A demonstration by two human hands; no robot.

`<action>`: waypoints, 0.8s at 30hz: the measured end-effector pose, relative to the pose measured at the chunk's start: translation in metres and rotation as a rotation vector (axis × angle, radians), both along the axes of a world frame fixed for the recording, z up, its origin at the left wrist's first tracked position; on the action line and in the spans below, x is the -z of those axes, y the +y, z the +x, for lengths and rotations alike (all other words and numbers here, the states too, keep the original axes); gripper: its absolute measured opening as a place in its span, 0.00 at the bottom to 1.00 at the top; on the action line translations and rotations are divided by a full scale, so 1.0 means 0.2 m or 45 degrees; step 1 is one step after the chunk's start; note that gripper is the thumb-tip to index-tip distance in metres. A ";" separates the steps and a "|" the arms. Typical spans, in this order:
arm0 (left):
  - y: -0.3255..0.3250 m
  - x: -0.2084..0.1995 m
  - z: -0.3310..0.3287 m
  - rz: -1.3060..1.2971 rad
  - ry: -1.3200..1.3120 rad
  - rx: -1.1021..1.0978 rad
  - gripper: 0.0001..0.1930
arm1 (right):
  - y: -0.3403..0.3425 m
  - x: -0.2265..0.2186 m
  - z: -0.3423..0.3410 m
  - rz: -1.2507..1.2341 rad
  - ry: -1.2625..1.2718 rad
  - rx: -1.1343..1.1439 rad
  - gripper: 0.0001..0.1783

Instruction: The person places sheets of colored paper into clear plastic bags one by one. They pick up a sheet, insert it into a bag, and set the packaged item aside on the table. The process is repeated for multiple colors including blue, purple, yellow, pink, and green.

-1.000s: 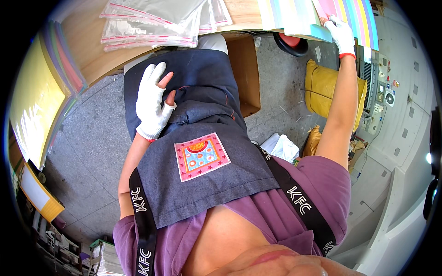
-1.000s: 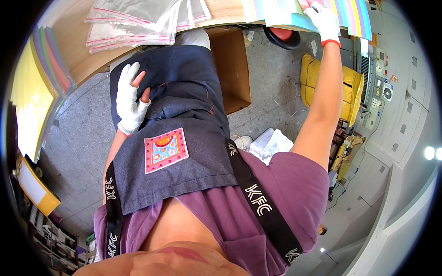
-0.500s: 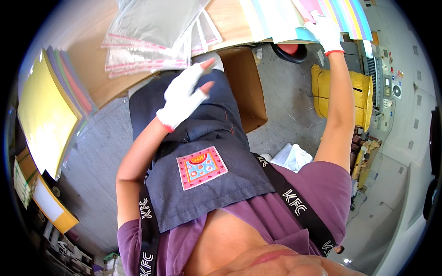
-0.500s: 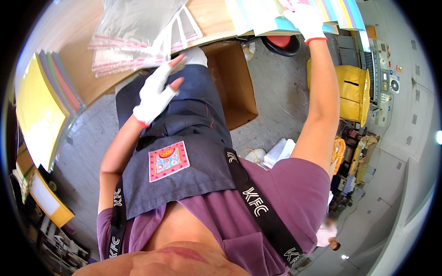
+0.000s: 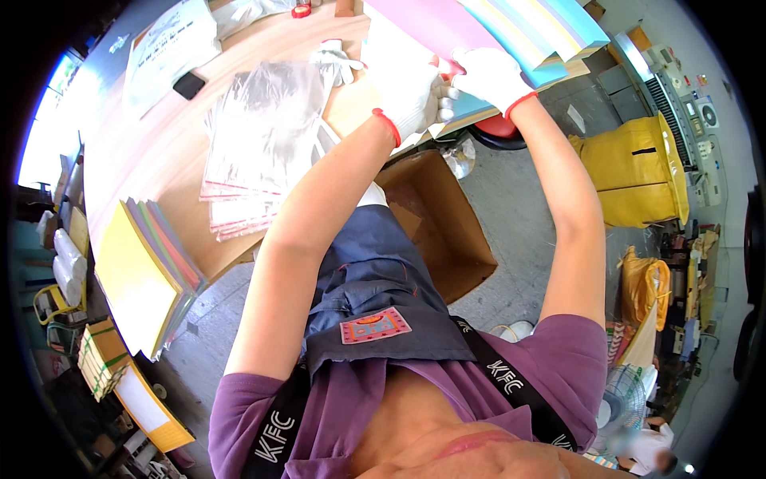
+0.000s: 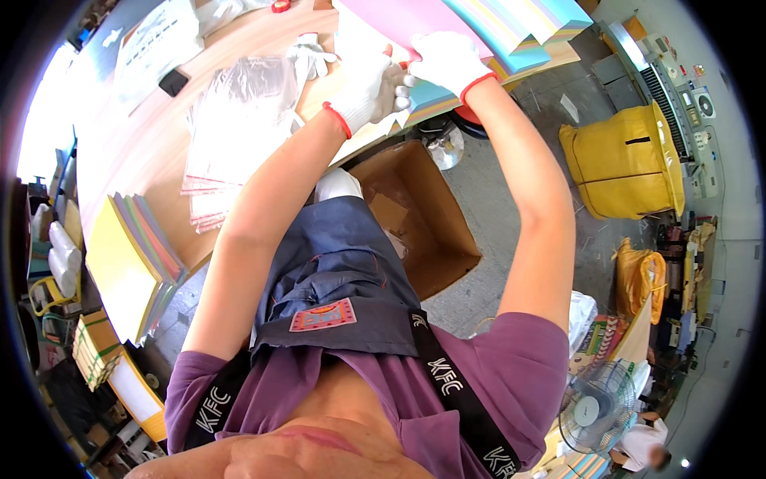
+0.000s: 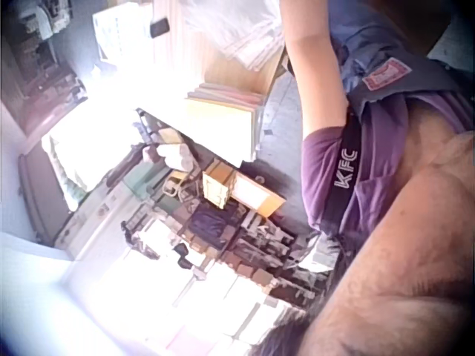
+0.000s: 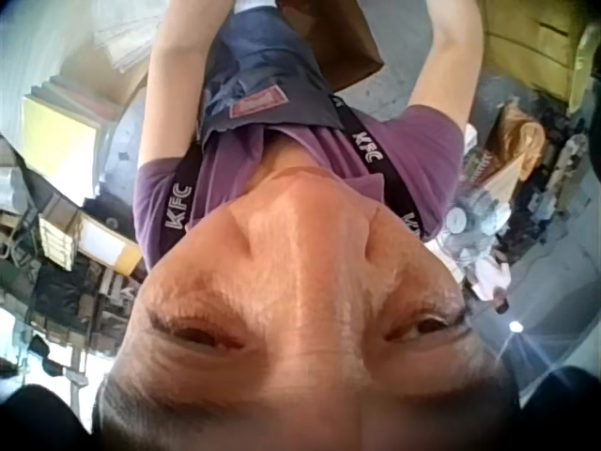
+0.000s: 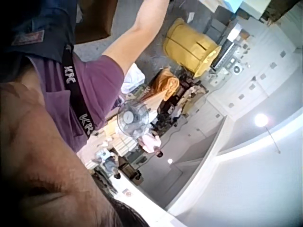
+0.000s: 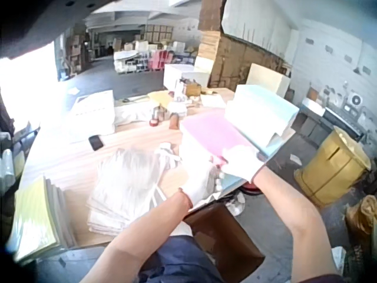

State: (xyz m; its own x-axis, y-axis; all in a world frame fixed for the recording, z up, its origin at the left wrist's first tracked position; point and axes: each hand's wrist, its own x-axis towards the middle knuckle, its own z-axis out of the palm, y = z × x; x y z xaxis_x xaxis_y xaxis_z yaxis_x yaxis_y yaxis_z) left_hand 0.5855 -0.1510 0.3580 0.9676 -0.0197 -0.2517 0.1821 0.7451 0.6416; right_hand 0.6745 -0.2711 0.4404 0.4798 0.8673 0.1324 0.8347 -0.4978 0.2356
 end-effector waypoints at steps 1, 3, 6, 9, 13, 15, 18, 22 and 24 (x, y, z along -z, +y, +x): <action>0.00 -0.01 0.00 -0.001 0.038 -0.029 0.28 | -0.01 0.00 0.00 0.061 0.004 0.011 0.22; -0.03 -0.06 0.01 -0.009 0.094 -0.075 0.29 | -0.19 0.09 0.15 0.654 0.400 0.016 0.30; -0.01 -0.07 0.00 -0.069 0.044 -0.058 0.26 | -0.33 0.13 0.21 1.026 1.739 0.621 0.37; -0.04 -0.09 0.03 -0.011 0.019 -0.074 0.25 | -0.39 0.22 0.23 1.412 2.507 0.699 0.44; 0.03 0.13 0.05 0.351 0.061 -0.040 0.25 | -0.18 0.21 0.12 2.244 2.697 0.648 0.41; -0.01 0.13 0.02 0.536 0.093 0.033 0.23 | -0.18 0.25 0.20 2.108 2.571 0.580 0.37; -0.03 0.10 0.00 0.490 0.075 0.068 0.25 | -0.14 0.34 0.35 2.087 2.371 0.513 0.23; 0.12 0.27 -0.11 0.235 -0.145 0.061 0.28 | -0.08 0.35 0.41 2.086 2.320 0.423 0.15; 0.18 0.23 -0.24 0.201 -0.064 -0.052 0.29 | -0.11 0.32 0.40 2.051 2.263 0.249 0.16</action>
